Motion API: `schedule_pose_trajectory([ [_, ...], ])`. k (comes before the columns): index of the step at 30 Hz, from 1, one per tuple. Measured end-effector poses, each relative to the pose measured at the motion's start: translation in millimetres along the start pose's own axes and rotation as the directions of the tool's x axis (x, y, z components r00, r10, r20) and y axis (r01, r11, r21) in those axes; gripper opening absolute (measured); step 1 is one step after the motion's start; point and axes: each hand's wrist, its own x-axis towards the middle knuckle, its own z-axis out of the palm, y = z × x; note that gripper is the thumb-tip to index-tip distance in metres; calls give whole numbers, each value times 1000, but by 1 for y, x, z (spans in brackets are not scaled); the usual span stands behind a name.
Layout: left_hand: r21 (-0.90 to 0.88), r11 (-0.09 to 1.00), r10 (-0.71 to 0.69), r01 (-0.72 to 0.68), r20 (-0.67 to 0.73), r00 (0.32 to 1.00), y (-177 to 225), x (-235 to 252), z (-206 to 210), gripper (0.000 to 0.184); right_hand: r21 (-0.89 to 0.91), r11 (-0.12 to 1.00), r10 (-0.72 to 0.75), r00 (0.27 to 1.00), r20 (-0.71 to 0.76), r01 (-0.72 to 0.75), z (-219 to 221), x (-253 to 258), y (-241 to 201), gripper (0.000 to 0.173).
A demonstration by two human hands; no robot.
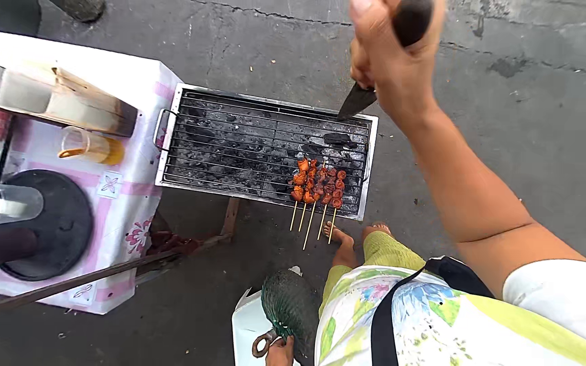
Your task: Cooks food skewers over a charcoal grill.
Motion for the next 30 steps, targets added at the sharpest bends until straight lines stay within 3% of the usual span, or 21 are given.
schedule_pose_trajectory([
  [2,29,999,-24,23,16,1000,7,-3,6,35,61,998,-23,1000,-21,24,3,4,-1,29],
  [6,56,997,-59,59,-9,998,13,-15,16,36,-148,988,45,999,-23,-48,-1,-48,109,31],
  [8,31,996,-84,85,-36,996,19,-24,27,37,-192,980,54,997,48,-44,0,-51,125,32],
  [11,-31,992,-127,126,-44,991,33,-48,46,37,-151,984,106,991,82,-93,-9,-47,118,32],
  [14,-69,985,-160,159,-12,987,56,-76,73,38,-5,993,118,984,134,-119,-22,-13,77,31],
  [18,-81,980,-173,180,81,982,90,-107,103,39,188,981,16,990,141,-43,-38,41,34,30],
  [21,-95,971,-208,220,124,970,119,-133,114,39,192,980,23,991,132,-49,-48,46,51,32],
  [26,-124,952,-262,281,149,953,142,-161,127,37,86,992,71,980,184,-88,-73,-2,85,33],
  [30,-117,948,-281,297,133,950,151,-169,133,37,94,994,-68,979,193,50,-90,-32,107,37],
])
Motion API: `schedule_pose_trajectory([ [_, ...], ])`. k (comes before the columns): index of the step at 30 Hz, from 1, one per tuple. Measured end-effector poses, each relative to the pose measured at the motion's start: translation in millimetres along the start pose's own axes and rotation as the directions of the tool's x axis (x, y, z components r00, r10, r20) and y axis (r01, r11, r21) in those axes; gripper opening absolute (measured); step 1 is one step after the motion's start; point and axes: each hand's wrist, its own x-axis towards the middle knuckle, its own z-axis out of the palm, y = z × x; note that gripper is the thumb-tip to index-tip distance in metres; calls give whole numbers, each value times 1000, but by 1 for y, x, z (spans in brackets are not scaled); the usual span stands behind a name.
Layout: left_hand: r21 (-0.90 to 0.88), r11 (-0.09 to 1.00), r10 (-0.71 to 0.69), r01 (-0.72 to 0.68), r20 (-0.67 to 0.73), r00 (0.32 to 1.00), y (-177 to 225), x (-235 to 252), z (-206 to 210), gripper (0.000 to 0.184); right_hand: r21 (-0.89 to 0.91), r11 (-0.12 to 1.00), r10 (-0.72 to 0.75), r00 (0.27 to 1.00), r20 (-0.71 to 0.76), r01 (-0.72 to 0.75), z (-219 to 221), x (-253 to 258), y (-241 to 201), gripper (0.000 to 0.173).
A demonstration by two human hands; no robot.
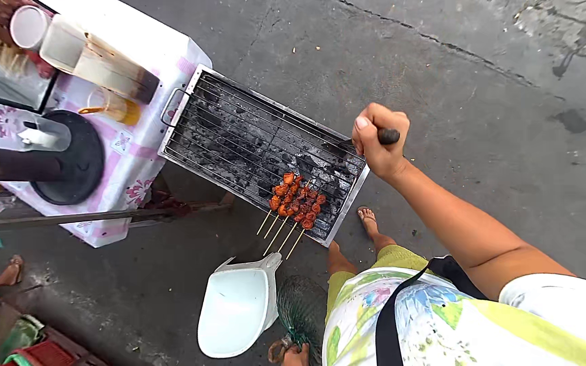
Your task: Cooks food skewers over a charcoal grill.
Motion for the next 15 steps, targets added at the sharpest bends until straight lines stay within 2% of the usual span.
schedule_pose_trajectory([
  [4,13,1000,-9,10,-26,1000,6,-2,2,37,-50,995,-86,996,19,87,-9,-29,14,44],
  [6,-1,1000,-3,2,-58,998,0,9,10,37,-57,998,-10,999,-44,8,-23,-41,15,46],
  [8,-25,999,18,-20,-110,994,-8,20,20,37,67,985,170,962,-212,-160,-43,-45,20,41],
  [10,-43,999,23,-26,-89,996,4,8,7,36,273,917,385,822,-419,-290,-65,-38,35,41],
  [12,-36,999,22,-25,-78,997,15,-3,-2,34,440,811,583,600,-548,-386,-87,-25,55,42],
  [14,-20,999,27,-29,-70,997,18,-5,-2,34,590,674,738,377,-560,-444,-106,-19,77,40],
  [15,-13,999,31,-32,-69,997,18,-4,0,35,651,605,795,289,-534,-459,-112,-19,89,38],
])
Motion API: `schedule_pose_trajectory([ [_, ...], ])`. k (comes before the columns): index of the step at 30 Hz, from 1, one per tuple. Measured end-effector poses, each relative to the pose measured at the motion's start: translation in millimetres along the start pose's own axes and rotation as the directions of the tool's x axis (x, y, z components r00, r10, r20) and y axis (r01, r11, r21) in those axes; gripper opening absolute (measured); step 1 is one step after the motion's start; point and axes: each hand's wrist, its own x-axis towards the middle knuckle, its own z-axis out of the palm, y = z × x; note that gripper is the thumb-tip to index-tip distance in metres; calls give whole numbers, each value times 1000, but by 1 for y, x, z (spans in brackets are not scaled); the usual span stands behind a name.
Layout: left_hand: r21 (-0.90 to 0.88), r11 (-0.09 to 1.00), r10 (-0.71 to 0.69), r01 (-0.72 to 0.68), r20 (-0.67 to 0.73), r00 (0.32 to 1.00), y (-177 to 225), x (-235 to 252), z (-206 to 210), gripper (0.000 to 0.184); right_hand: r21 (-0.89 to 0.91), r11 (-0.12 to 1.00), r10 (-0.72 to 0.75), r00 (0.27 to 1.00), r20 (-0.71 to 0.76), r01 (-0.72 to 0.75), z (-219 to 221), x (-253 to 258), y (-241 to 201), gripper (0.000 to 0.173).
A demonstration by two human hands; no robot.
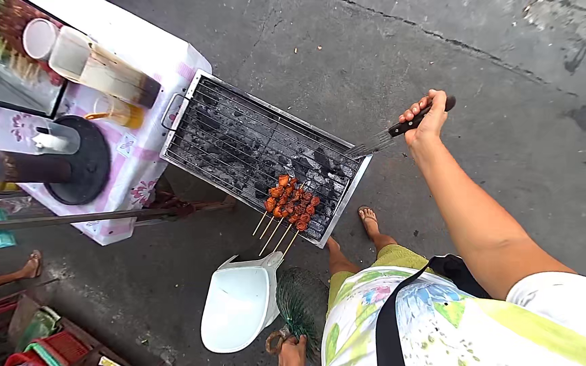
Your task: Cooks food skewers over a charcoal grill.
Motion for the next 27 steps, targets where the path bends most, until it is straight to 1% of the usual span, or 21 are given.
schedule_pose_trajectory([
  [2,17,1000,1,-1,2,1000,1,1,3,35,31,992,127,991,-52,-125,-7,16,13,33],
  [3,19,1000,-4,4,4,1000,1,1,4,35,40,987,156,986,-50,-154,-8,18,17,32],
  [5,15,1000,-16,15,21,1000,2,-1,5,35,47,988,145,989,-8,-144,-8,12,18,33],
  [7,6,1000,-13,12,42,999,1,-1,7,36,3,998,66,995,81,-66,-7,-2,10,37],
  [8,-2,1000,-16,16,46,999,0,-1,8,37,-57,998,14,989,145,-6,-9,-11,3,37],
  [10,-14,1000,-26,26,44,999,-1,-2,10,37,-273,954,-39,956,291,122,-17,-26,-13,40],
  [11,-14,999,-32,32,44,999,-2,-2,10,36,-415,890,-34,935,353,189,-24,-30,-22,44],
  [12,-14,999,-35,36,46,998,-2,-1,11,36,-554,793,-14,917,399,253,-32,-30,-29,50],
  [13,-19,999,-33,34,48,998,-2,0,11,36,-655,700,13,911,412,286,-42,-27,-36,57],
  [14,-26,999,-27,29,51,998,-2,0,11,37,-709,651,40,920,390,272,-50,-26,-42,62],
  [15,-34,999,-22,24,58,998,-1,0,10,37,-719,656,68,931,358,228,-57,-25,-46,64],
  [16,-37,999,-20,22,64,998,-1,1,10,37,-699,697,98,944,316,161,-64,-25,-51,65],
  [17,-35,999,-22,25,63,998,-1,2,10,37,-667,734,106,950,294,124,-72,-26,-56,66],
  [18,-34,999,-25,28,60,998,-2,4,11,36,-631,766,91,952,293,120,-79,-28,-60,65],
  [21,-28,999,-37,38,60,998,-1,7,10,37,-481,850,-45,939,342,216,-85,-35,-69,60],
  [23,-19,999,-38,39,53,998,0,10,7,37,-423,866,-93,919,384,265,-79,-42,-72,58],
  [25,-22,999,-32,33,51,998,1,12,3,37,-423,853,-102,892,441,307,-71,-51,-71,54],
  [27,-31,999,-36,38,40,999,1,14,1,36,-424,813,-121,828,547,399,-67,-60,-64,51],
])
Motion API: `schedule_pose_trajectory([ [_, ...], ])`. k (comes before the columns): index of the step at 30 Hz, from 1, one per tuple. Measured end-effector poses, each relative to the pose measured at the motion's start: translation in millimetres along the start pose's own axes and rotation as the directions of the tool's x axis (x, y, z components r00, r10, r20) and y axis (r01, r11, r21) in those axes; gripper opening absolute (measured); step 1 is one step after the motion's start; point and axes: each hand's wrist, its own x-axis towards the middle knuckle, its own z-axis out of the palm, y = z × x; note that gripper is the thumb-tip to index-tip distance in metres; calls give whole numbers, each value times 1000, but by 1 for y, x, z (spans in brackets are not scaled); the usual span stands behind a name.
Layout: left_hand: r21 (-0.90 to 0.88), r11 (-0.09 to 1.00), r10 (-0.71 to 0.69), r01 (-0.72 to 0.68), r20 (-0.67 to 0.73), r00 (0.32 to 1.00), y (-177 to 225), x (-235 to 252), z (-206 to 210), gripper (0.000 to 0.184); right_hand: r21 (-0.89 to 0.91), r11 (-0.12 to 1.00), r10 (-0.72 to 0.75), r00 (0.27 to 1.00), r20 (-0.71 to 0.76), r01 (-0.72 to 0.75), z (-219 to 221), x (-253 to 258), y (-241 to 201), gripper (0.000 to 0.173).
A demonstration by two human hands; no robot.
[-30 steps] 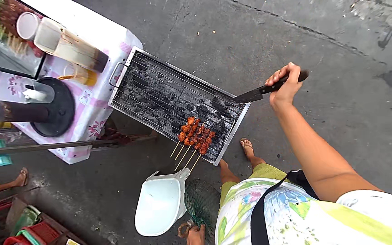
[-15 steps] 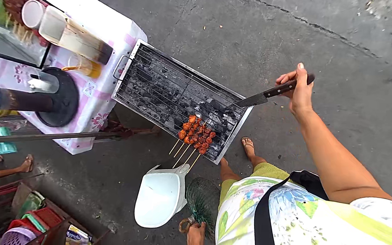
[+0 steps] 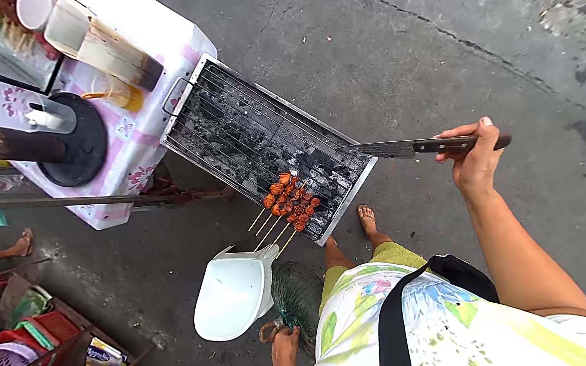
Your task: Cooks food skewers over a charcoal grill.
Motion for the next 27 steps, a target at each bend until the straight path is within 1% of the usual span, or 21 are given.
schedule_pose_trajectory([
  [2,-10,1000,-7,7,-17,1000,0,1,0,36,-40,996,-77,992,99,82,10,-10,6,52],
  [3,-12,1000,-8,8,-21,1000,1,0,-1,36,-52,993,-99,987,124,106,15,-14,12,54],
  [6,-12,1000,-2,2,-24,1000,1,-2,0,36,-44,994,-92,993,80,95,32,-21,37,51],
  [8,-10,1000,-9,8,-18,1000,1,-4,1,36,13,1000,-11,999,42,10,39,-21,52,50],
  [11,-7,1000,-15,15,-1,1000,-1,-8,4,36,109,975,194,981,-14,-192,44,-8,63,53],
  [13,10,1000,-13,13,8,1000,-4,-8,8,37,137,939,322,947,-14,-317,42,11,66,53],
  [16,17,1000,-14,14,17,1000,-6,-9,14,36,84,872,482,876,23,-483,36,48,62,50],
  [18,21,1000,-15,15,20,1000,-4,-10,15,37,25,851,522,850,68,-524,34,73,59,48],
  [21,38,999,-26,25,17,1000,-1,-7,17,37,-22,826,562,822,89,-563,39,104,59,44],
  [26,24,999,-33,33,3,999,5,-1,14,36,-74,712,702,708,70,-698,45,137,56,36],
  [27,22,999,-36,36,-5,999,5,0,13,36,-90,699,715,697,61,-709,45,140,53,35],
])
